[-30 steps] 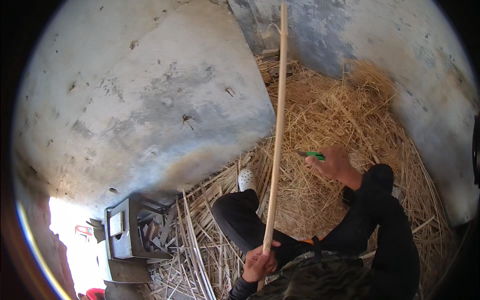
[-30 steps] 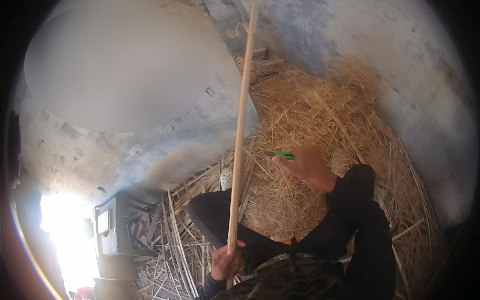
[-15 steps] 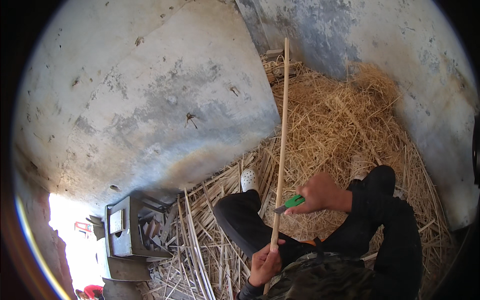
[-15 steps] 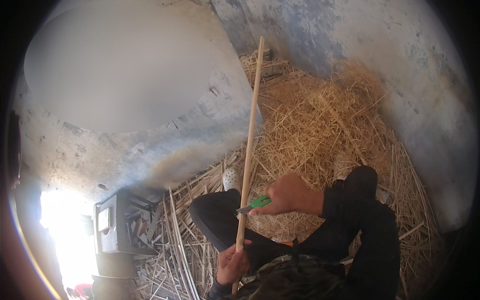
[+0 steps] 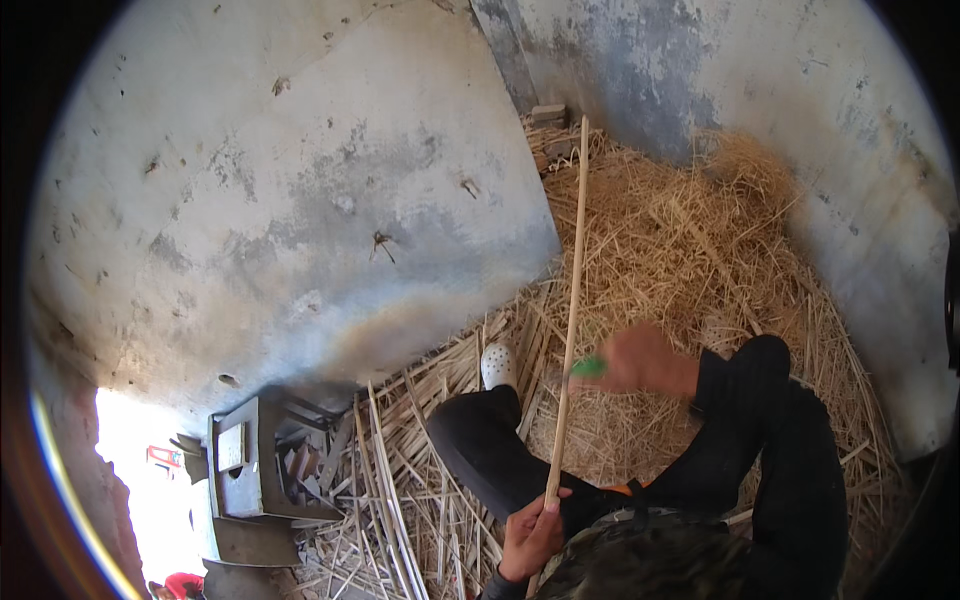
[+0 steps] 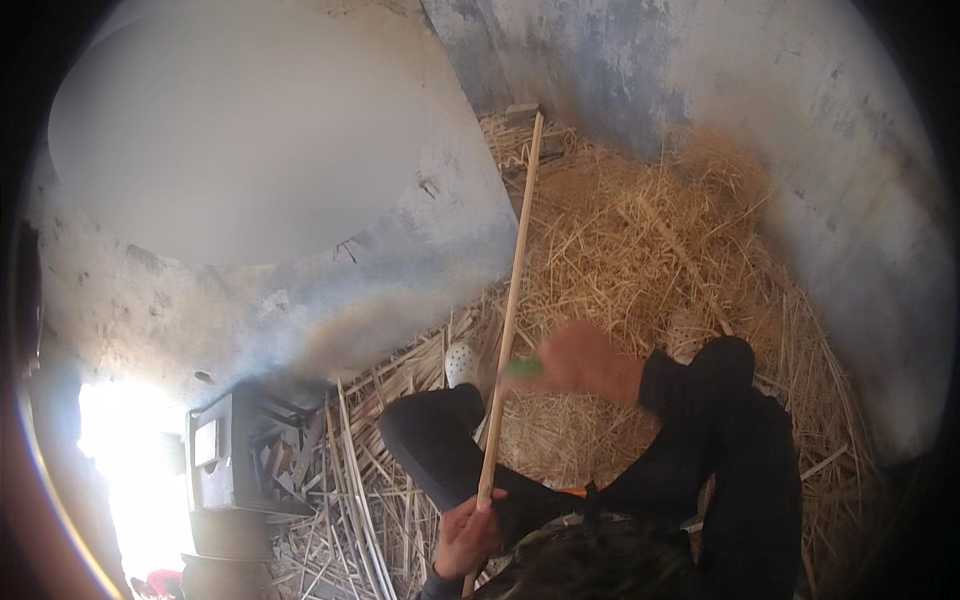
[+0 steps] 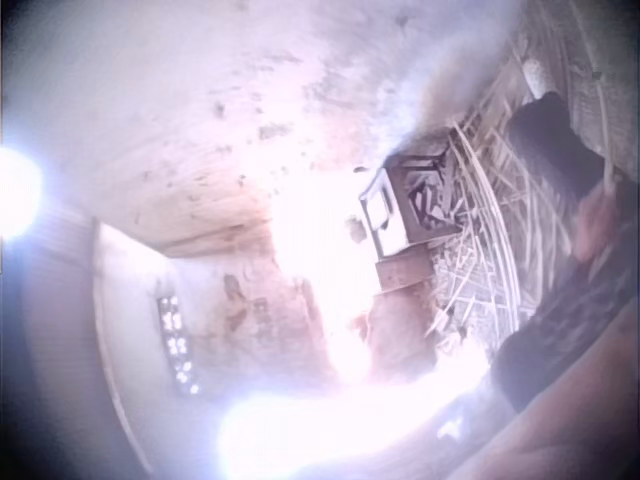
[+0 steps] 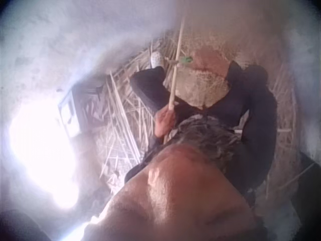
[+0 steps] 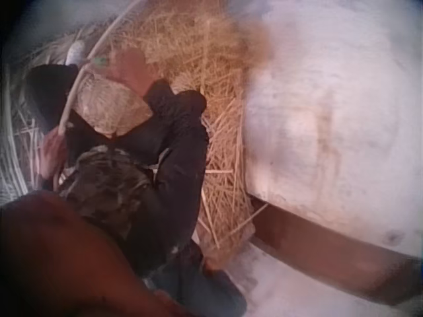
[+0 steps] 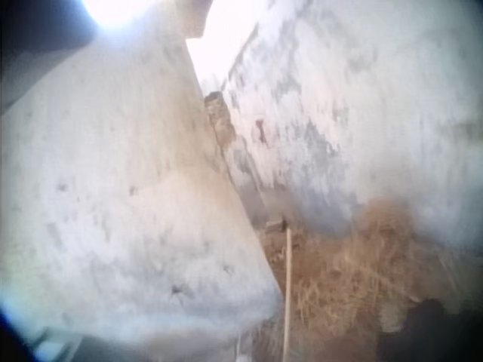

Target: The person sits on a straw-covered floor and uses a green utility knife to shave the bark off a long, thin wooden stick. They hold the stick with their left hand and repeatedly scrape the blade along its length, rotating the stick to work on different sides.

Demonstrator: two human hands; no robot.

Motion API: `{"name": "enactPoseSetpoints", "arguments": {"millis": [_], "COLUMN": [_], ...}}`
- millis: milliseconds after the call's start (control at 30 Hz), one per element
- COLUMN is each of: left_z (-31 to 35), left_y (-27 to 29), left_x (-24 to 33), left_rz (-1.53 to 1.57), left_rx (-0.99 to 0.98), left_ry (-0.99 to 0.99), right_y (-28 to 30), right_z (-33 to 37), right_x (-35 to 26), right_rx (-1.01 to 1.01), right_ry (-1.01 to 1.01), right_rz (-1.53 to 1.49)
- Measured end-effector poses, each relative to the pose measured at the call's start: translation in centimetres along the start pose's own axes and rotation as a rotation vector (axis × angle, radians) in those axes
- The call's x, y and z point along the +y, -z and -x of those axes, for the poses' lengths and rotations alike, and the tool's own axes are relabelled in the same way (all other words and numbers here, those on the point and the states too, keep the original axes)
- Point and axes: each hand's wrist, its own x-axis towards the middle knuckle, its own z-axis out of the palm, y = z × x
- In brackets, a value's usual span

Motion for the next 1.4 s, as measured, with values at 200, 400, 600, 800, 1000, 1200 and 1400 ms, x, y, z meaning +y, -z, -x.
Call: {"name": "enactPoseSetpoints", "arguments": {"millis": [200,400,600,800,1000,1200,1400], "left_z": [0.4,1.1,1.5,2.9,3.8,5.9,7.3], "left_y": [-0.2,-0.6,-0.8,-0.9,-1.8,1.0,1.0], "left_x": [0.1,-0.1,-0.3,-1.3,-1.0,-3.8,-4.2], "left_rz": [-0.107,-0.182,-0.139,-0.199,-0.186,-0.246,-0.397], "left_rx": [0.012,0.048,0.064,-0.015,0.074,-0.079,-0.033], "left_ry": [-0.007,-0.019,-0.002,0.034,0.047,0.109,0.166], "right_y": [-2.0,-2.4,-0.1,1.1,-0.4,3.5,7.2], "right_z": [1.0,0.9,-1.5,-2.1,0.9,-2.3,-2.7], "right_x": [0.2,1.4,4.4,7.6,6.3,16.5,27.6], "right_rx": [0.165,0.217,0.177,0.406,0.249,0.431,0.502], "right_ry": [0.146,0.136,-0.087,-0.035,0.007,-0.365,-0.641], "right_rz": [-0.046,0.025,-0.119,-0.084,0.017,-0.005,0.116]}}
